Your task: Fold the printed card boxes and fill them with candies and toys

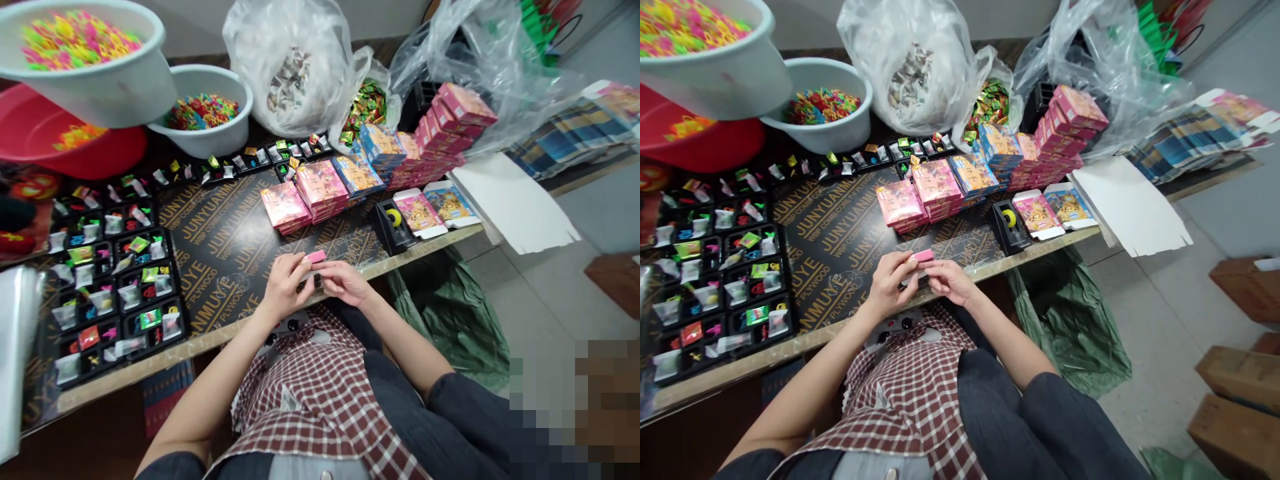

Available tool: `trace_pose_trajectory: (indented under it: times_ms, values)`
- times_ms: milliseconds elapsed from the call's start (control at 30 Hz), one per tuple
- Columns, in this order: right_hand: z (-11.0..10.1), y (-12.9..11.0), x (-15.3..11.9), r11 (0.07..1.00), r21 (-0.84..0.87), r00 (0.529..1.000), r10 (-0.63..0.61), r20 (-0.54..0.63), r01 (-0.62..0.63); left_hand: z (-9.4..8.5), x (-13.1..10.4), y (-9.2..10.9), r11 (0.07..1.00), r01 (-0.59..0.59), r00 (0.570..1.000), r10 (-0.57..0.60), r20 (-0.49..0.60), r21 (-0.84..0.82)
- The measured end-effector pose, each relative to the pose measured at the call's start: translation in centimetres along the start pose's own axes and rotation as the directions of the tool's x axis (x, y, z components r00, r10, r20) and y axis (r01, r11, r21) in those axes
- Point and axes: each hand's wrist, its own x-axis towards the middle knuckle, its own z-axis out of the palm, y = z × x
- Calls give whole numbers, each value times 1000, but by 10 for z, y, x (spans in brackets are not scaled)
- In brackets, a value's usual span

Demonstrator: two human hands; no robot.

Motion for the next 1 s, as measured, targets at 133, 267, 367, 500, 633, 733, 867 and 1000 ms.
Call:
trace_pose_trajectory:
  times_ms: [133, 267, 367, 500, 633, 733, 867, 1000]
  values:
    - [-4, -8, -2, 846, -520, 965, -223, -140, 120, 12, 4, 0, 996, 88, 996, -87, -36, 34]
    - [-7, -30, -25, 807, -557, 976, -218, 22, 193, 7, 4, 2, 999, 44, 993, -43, 110, -7]
    - [-6, -49, -33, 839, -470, 960, -266, 88, 276, -16, -2, 3, 992, -70, 942, 101, 320, -107]
    - [21, -56, -2, 768, -484, 907, -371, 198, 420, -43, -18, -6, 994, 1, 864, 53, 501, -106]
    - [95, -30, 50, 564, -556, 788, -361, 498, 610, -28, -19, -16, 914, 374, 825, -404, 396, 155]
    - [160, 4, 88, 313, -581, 655, -243, 716, 752, 3, -7, -19, 833, 484, 764, -552, 334, 268]
    - [224, 46, 121, -2, -605, 605, 18, 796, 796, 26, 1, -20, 838, 417, 676, -545, 496, 354]
    - [252, 67, 130, -167, -631, 650, 113, 751, 758, 24, -5, -20, 848, 379, 664, -528, 529, 370]
